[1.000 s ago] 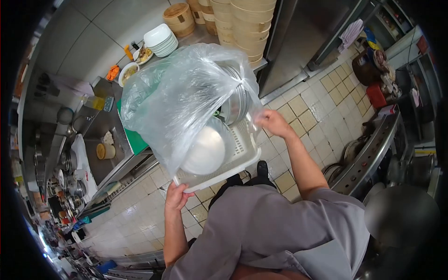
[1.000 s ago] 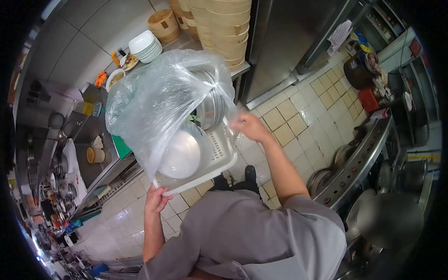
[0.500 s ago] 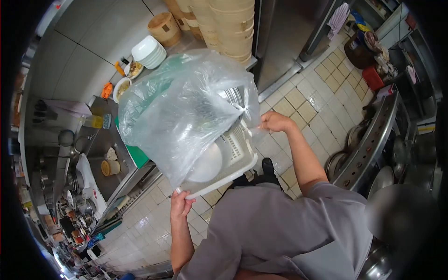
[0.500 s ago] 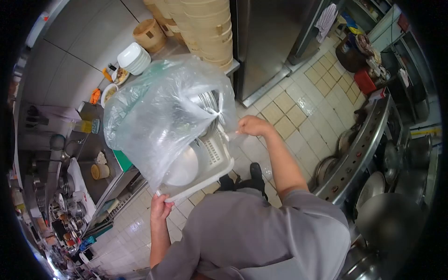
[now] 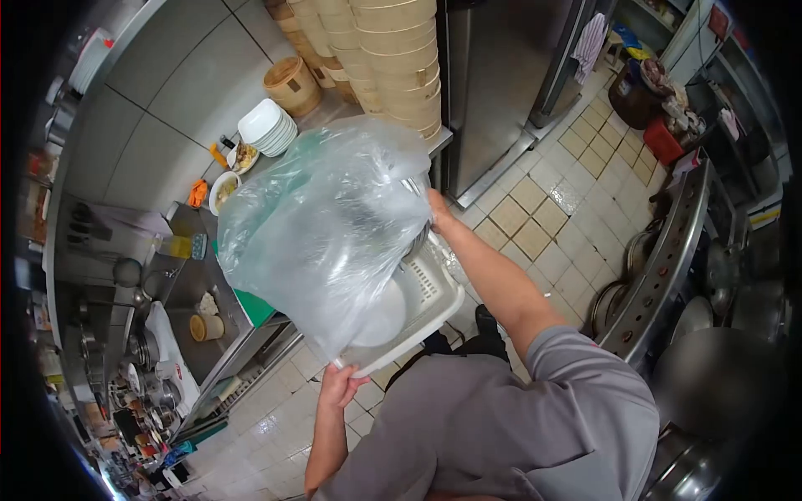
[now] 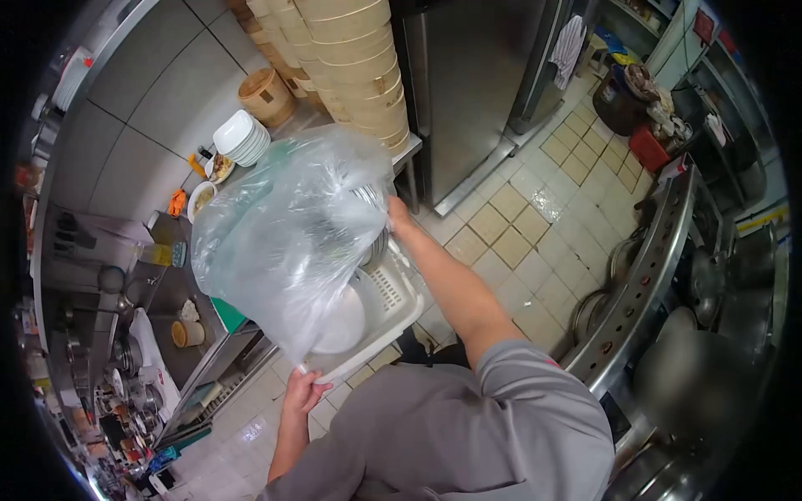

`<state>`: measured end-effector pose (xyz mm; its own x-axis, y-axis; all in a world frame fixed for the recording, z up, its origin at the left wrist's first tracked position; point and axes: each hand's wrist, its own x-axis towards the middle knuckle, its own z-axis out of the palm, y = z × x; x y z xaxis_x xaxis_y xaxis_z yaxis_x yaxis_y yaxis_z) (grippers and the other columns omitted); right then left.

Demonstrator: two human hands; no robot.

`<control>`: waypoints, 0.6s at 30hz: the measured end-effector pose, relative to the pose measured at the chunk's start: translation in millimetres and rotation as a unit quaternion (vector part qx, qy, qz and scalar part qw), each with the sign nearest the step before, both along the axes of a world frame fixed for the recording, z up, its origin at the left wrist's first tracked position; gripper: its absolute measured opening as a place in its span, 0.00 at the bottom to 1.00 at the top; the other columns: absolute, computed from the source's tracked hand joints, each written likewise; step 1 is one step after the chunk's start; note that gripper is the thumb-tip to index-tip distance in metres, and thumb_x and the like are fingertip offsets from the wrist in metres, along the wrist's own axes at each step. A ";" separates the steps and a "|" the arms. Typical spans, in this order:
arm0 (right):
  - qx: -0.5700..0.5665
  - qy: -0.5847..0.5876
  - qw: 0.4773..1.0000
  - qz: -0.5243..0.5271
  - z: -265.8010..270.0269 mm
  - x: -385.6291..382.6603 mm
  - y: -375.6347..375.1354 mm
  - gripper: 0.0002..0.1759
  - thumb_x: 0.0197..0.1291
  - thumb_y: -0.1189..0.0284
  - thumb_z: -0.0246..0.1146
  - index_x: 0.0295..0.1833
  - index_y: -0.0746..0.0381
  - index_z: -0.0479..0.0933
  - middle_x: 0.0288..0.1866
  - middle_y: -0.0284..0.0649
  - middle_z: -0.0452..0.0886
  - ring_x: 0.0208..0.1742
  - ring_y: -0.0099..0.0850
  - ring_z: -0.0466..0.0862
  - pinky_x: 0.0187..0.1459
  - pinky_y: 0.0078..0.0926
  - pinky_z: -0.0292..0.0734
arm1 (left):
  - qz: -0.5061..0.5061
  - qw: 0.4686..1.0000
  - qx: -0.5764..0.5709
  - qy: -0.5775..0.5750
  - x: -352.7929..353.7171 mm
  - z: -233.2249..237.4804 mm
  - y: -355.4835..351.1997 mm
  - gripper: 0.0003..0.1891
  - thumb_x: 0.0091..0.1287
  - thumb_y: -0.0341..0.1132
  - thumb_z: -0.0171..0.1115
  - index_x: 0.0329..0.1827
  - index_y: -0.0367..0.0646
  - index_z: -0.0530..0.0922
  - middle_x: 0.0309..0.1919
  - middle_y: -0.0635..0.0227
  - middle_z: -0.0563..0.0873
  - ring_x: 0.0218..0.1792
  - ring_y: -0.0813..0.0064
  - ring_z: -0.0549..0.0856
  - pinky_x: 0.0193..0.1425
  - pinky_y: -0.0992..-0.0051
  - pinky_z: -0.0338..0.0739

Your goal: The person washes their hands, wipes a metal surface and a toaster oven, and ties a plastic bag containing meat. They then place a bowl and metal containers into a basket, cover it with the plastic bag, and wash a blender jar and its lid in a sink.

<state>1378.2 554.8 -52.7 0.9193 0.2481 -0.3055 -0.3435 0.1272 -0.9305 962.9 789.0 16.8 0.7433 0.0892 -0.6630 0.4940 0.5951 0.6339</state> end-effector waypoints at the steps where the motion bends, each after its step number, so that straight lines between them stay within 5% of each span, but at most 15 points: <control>1: 0.019 0.052 0.998 0.022 2.9 -6.2 -0.9 0.16 0.67 0.74 0.63 0.59 0.64 0.80 0.54 0.44 0.86 0.57 0.35 0.85 0.61 0.38 0.80 | 0.009 1.000 -0.001 0.004 -0.6 -2.2 -4.1 0.26 0.69 0.20 0.57 0.71 0.38 0.68 0.57 0.56 0.82 0.49 0.59 0.89 0.42 0.61 0.94; 3: 0.364 0.113 0.920 0.096 -47.8 -10.4 -36.1 0.29 0.67 0.73 0.61 0.73 0.63 0.69 0.67 0.48 0.79 0.65 0.40 0.81 0.64 0.42 0.77 | 0.020 1.000 -0.021 0.000 -0.4 -0.9 -16.5 0.26 0.70 0.20 0.57 0.71 0.39 0.68 0.57 0.56 0.82 0.51 0.59 0.89 0.45 0.59 0.93; 5: 0.267 0.097 0.958 -0.029 -37.1 -53.8 -95.7 0.36 0.67 0.72 0.60 0.79 0.59 0.59 0.74 0.48 0.71 0.69 0.42 0.77 0.66 0.48 0.74 | 0.016 0.999 -0.032 -0.002 3.6 1.3 -28.7 0.25 0.71 0.21 0.56 0.72 0.37 0.68 0.59 0.55 0.82 0.53 0.58 0.88 0.49 0.58 0.91; 7: 0.178 0.173 0.942 -0.226 -64.4 -113.5 -145.6 0.40 0.66 0.71 0.62 0.81 0.54 0.56 0.77 0.44 0.69 0.69 0.46 0.77 0.66 0.53 0.74 | 0.007 1.000 -0.030 0.002 5.8 7.8 -39.7 0.23 0.73 0.21 0.55 0.71 0.32 0.68 0.62 0.53 0.82 0.57 0.58 0.87 0.56 0.57 0.88; 11: 0.244 0.326 0.895 0.181 5.6 -253.7 -139.1 0.41 0.71 0.60 0.63 0.84 0.49 0.54 0.78 0.37 0.67 0.74 0.47 0.71 0.67 0.54 0.72 | -0.048 0.998 -0.027 0.019 13.4 -6.9 -53.8 0.21 0.74 0.24 0.58 0.68 0.26 0.71 0.61 0.51 0.83 0.59 0.59 0.86 0.60 0.60 0.86; 14: 0.355 0.351 0.866 0.027 20.9 -261.7 -67.4 0.40 0.70 0.63 0.64 0.80 0.64 0.57 0.73 0.46 0.72 0.75 0.53 0.70 0.67 0.68 0.72 | -0.058 0.997 -0.043 0.014 15.2 -24.2 -58.3 0.20 0.74 0.26 0.59 0.67 0.30 0.75 0.59 0.57 0.85 0.60 0.64 0.85 0.65 0.64 0.81; 18: 0.219 0.318 0.922 -0.017 -14.7 -256.6 -58.8 0.34 0.66 0.72 0.61 0.75 0.73 0.60 0.67 0.55 0.75 0.64 0.53 0.81 0.57 0.62 0.85 | -0.204 0.977 0.035 -0.046 2.8 -88.5 -18.6 0.19 0.74 0.28 0.62 0.66 0.34 0.78 0.60 0.63 0.85 0.62 0.70 0.83 0.67 0.68 0.77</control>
